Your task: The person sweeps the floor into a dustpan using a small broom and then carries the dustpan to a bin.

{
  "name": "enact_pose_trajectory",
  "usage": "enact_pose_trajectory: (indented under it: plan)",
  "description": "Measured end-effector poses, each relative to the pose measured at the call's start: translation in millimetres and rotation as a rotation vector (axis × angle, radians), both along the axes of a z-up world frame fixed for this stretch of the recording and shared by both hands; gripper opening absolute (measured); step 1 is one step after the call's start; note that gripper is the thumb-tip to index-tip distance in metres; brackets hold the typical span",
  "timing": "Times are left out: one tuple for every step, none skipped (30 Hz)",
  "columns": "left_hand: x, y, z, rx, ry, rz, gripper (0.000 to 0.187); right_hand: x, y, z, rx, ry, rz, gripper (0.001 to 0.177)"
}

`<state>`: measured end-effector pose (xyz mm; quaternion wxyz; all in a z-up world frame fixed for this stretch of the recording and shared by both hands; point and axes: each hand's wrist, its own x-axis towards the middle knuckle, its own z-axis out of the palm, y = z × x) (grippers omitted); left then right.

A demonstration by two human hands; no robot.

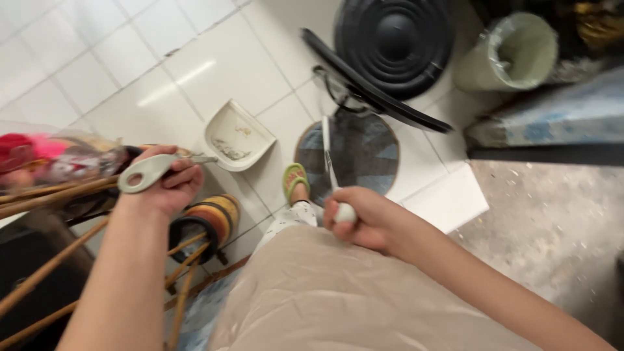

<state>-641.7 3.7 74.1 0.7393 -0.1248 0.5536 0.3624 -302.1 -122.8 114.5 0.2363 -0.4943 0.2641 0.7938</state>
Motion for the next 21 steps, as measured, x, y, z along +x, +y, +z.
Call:
enact_pose_trajectory:
  plan:
    - [-4.8, 5.6, 2.1, -0.006, -0.006, 0.033, 0.017, -16.9, 16.4, -3.7, -0.014, 0.019, -0.012, 0.005]
    - [-9.1, 10.6, 4.6, -0.014, -0.002, 0.047, 0.016, -30.1, 32.1, -7.0, 0.023, 0.038, 0.035, 0.004]
    - [-13.5, 13.4, 8.0, -0.022, 0.001, 0.064, 0.015, -41.9, 46.3, -10.4, 0.061, 0.057, 0.084, 0.005]
    - [-19.2, 15.8, 12.4, -0.030, 0.004, 0.081, 0.015, -52.7, 56.7, -13.8, 0.099, 0.076, 0.133, 0.006]
    - [-24.3, 18.2, 16.8, -0.018, 0.003, 0.085, 0.015, -57.7, 64.8, -16.8, 0.120, 0.093, 0.111, 0.006]
    - [-30.0, 20.5, 20.6, -0.006, 0.002, 0.088, 0.015, -58.7, 73.1, -20.2, 0.140, 0.111, 0.090, 0.007]
    - [-34.4, 21.1, 21.9, 0.002, -0.001, 0.092, 0.014, -56.6, 78.9, -23.2, 0.155, 0.126, 0.069, 0.009]
    - [-38.8, 22.9, 21.3, 0.010, 0.002, 0.116, 0.015, -52.5, 83.0, -24.4, 0.172, 0.110, 0.071, 0.006]
    - [-44.7, 26.3, 19.2, 0.018, 0.007, 0.138, 0.016, -49.8, 86.1, -23.7, 0.188, 0.095, 0.069, 0.005]
    - [-51.9, 29.0, 16.5, 0.026, 0.012, 0.159, 0.016, -52.2, 89.5, -22.4, 0.205, 0.080, 0.067, 0.008]
    - [-58.7, 32.4, 13.3, 0.068, -0.042, 0.175, 0.017, -57.4, 90.7, -19.0, 0.221, 0.031, 0.117, 0.008]
    - [-66.1, 35.7, 10.4, 0.109, -0.095, 0.191, 0.018, -62.4, 90.5, -13.2, 0.237, -0.019, 0.167, 0.008]
    - [-69.1, 40.1, 6.3, 0.150, -0.156, 0.204, 0.019, -62.8, 92.1, -5.4, 0.252, -0.077, 0.214, 0.008]
    - [-71.5, 45.4, 3.1, 0.161, -0.144, 0.180, 0.019, -62.1, 96.9, 2.3, 0.272, -0.134, 0.228, 0.009]
    - [-75.4, 51.5, 2.1, 0.171, -0.126, 0.154, 0.018, -63.1, 102.6, 8.7, 0.293, -0.185, 0.241, 0.009]
    - [-76.3, 58.3, 1.2, 0.181, -0.109, 0.128, 0.018, -64.0, 109.8, 13.7, 0.314, -0.237, 0.253, 0.010]
    - [-76.4, 64.4, 1.4, 0.148, -0.077, 0.131, 0.016, -62.9, 119.7, 17.7, 0.339, -0.266, 0.239, 0.009]
    - [-74.9, 72.6, 2.0, 0.114, -0.045, 0.134, 0.015, -58.2, 132.2, 21.8, 0.364, -0.295, 0.225, 0.008]
    - [-75.5, 80.2, 4.4, 0.080, -0.010, 0.140, 0.013, -56.5, 145.3, 24.3, 0.391, -0.319, 0.213, 0.007]
    - [-76.9, 88.0, 7.3, 0.069, 0.013, 0.142, 0.014, -55.2, 158.4, 26.3, 0.376, -0.355, 0.212, 0.007]
    - [-77.1, 97.4, 9.5, 0.059, 0.033, 0.142, 0.016, -50.6, 173.0, 28.7, 0.364, -0.395, 0.210, 0.007]
